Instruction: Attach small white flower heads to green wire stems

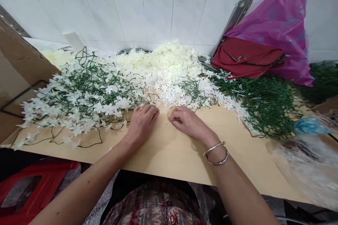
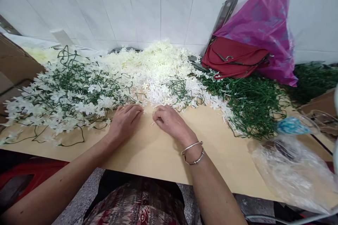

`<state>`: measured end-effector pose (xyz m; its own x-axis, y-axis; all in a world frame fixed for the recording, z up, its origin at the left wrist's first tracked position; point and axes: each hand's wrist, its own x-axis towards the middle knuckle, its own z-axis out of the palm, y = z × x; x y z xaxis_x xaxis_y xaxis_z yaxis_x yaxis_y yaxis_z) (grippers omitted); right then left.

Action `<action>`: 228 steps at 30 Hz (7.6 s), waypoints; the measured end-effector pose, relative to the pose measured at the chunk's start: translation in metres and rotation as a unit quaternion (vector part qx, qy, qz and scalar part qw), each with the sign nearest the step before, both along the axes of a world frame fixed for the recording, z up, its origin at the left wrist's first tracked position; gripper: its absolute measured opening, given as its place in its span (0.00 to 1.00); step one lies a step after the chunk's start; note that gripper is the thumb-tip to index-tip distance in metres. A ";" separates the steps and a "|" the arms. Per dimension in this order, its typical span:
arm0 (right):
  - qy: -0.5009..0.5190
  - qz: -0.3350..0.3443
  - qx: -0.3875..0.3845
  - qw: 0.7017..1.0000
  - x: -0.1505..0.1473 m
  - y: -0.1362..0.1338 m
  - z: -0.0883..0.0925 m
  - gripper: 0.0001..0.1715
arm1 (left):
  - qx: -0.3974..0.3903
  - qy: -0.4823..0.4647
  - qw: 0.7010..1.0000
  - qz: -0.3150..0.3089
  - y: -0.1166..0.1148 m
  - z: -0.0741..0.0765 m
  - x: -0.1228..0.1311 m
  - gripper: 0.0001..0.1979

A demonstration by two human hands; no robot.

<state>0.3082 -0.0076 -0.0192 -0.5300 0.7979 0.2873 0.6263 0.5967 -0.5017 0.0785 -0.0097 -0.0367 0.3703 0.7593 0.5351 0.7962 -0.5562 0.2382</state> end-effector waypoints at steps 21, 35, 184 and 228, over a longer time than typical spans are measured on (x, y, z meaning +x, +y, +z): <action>-0.025 -0.167 0.027 0.985 0.020 0.007 0.035 0.13 | -0.522 -0.716 0.463 -0.013 0.032 0.036 0.065 0.10; 0.376 -0.219 -0.088 0.896 -0.001 0.007 0.007 0.01 | -0.567 -0.693 0.441 -0.059 0.030 0.013 0.054 0.04; 0.355 -0.262 0.017 0.897 0.004 0.008 -0.015 0.03 | -0.257 -0.200 0.936 -0.135 -0.009 0.001 0.029 0.06; 0.372 -0.094 -0.271 0.883 0.000 -0.001 -0.003 0.15 | -0.358 -0.372 0.853 -0.074 -0.010 0.003 0.030 0.08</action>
<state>0.3077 -0.0088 -0.0217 -0.1990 0.9787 0.0497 0.0666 0.0641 -0.9957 0.1081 -0.0196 -0.0333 0.2502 0.9647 0.0824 0.2101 -0.1371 0.9680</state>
